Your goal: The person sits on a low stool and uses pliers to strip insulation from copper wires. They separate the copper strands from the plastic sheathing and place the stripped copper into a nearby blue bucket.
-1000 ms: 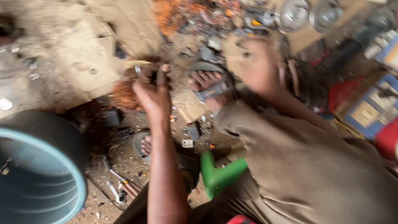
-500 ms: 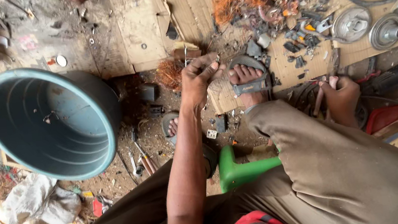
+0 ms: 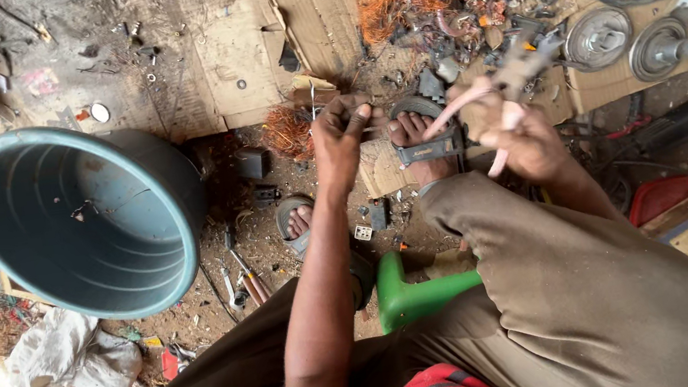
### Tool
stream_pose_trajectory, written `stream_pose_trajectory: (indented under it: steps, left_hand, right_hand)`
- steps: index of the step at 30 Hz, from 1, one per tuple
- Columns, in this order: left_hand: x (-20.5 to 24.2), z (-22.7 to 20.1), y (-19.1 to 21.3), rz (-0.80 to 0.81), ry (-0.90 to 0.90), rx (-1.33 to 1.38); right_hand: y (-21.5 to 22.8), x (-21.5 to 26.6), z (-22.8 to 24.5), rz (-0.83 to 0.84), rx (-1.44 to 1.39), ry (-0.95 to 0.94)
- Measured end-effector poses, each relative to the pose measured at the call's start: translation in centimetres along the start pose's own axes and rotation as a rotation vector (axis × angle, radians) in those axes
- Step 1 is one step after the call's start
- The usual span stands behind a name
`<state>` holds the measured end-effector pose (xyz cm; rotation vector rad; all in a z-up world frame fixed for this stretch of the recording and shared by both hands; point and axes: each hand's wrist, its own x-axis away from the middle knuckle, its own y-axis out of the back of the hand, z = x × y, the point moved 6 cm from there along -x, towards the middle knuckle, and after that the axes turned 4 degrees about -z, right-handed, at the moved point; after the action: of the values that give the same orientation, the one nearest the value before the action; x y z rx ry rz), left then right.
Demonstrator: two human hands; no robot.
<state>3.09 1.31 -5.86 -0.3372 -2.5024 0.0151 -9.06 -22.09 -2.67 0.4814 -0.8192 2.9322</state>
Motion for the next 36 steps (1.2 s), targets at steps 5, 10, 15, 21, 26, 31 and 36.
stream_pose_trajectory:
  steps: [5,10,15,21,26,31,36]
  left_hand:
    - [0.3,-0.4,-0.7,-0.099,-0.132,-0.048]
    - [0.8,-0.5,-1.0,-0.251,-0.260,0.041]
    - [1.5,-0.9,-1.3,-0.283,-0.395,0.060]
    - [2.4,-2.6,-1.8,-0.274,-0.466,-0.125]
    - [3.0,-3.3,-2.2,-0.307,-0.467,-0.267]
    - [3.2,-3.4,-2.6,-0.307,-0.479,-0.316]
    - [2.9,-2.2,-2.4,-0.307,-0.457,-0.284]
  right_hand:
    - [-2.5,-2.1,-1.6,0.160,0.440,0.122]
    - [-2.9,-1.5,-2.2,-0.077,1.470,0.241]
    - [-2.8,-1.4,-0.9,-0.153,1.677,0.370]
    - [-3.3,-2.6,1.7,-0.110,1.775,0.416]
    - [-3.4,-3.2,2.4,-0.026,1.809,0.342]
    - [-3.6,-3.2,2.8,-0.037,1.845,0.445]
    - [-2.2,-3.6,2.0,0.019,1.884,0.404]
